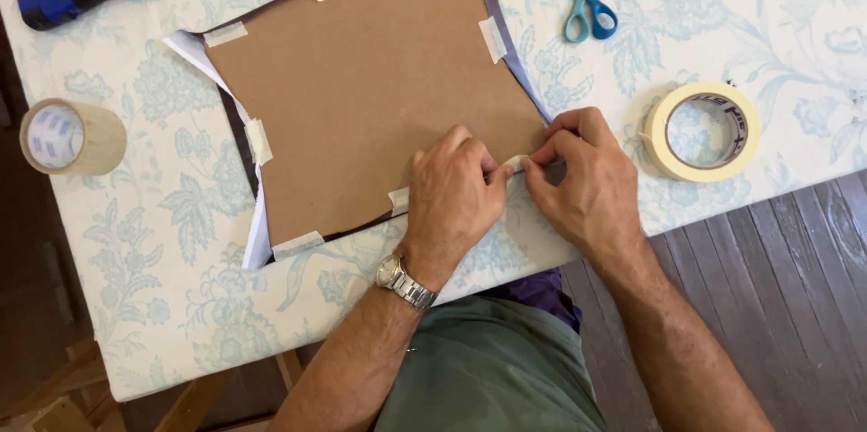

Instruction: A person is securing a piece of paper or canvas to a cardboard backing by applying masking tape along the edges.

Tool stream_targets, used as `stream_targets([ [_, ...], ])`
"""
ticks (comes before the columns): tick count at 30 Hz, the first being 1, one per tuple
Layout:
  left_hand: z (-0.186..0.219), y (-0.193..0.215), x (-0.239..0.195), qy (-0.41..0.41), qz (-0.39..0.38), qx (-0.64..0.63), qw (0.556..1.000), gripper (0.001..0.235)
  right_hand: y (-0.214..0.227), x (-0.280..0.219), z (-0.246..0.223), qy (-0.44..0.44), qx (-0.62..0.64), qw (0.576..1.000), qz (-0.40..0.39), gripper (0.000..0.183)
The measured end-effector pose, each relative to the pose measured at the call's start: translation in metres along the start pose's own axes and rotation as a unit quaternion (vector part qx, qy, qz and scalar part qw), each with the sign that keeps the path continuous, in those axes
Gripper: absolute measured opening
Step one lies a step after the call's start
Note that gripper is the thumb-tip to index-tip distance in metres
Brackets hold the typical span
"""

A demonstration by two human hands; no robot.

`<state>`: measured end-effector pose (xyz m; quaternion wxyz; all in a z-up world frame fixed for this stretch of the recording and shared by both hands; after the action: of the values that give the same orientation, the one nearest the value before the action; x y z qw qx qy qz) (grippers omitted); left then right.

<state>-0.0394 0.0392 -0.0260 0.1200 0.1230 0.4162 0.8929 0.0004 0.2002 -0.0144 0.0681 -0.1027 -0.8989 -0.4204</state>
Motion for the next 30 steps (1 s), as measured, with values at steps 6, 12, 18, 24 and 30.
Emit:
stream_targets([
  [6,0.005,0.008,0.013,0.057,-0.133,0.025,0.989,0.028,-0.01,0.001,0.003,-0.042,0.024,0.999,-0.019,0.013],
  [12,-0.002,-0.006,0.028,0.084,-0.218,0.076,0.969,0.033,-0.008,-0.002,-0.001,-0.051,0.028,0.998,-0.013,0.013],
  [18,0.024,0.028,0.035,0.108,-0.259,0.062,0.958,0.036,-0.011,-0.002,-0.002,-0.049,0.032,0.998,-0.003,0.014],
  [24,0.024,0.034,0.034,0.136,-0.267,0.052,0.953,0.038,-0.011,-0.001,-0.003,-0.06,0.026,0.998,-0.006,0.012],
  [30,0.028,0.068,0.033,0.149,-0.251,0.07,0.954,0.048,-0.009,-0.002,-0.005,-0.058,0.042,0.997,0.0,0.01],
])
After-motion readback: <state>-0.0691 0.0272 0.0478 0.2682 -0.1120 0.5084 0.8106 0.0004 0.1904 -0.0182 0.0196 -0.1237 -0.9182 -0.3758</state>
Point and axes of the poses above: each hand's wrist, its own x-axis towards the middle knuckle, its own y-axis out of the back of the hand, z = x × y, the point moved 3 cm from there along x, towards the middle knuckle, and after that the axes turned 2 degrees about y, right-handed, at the moved point
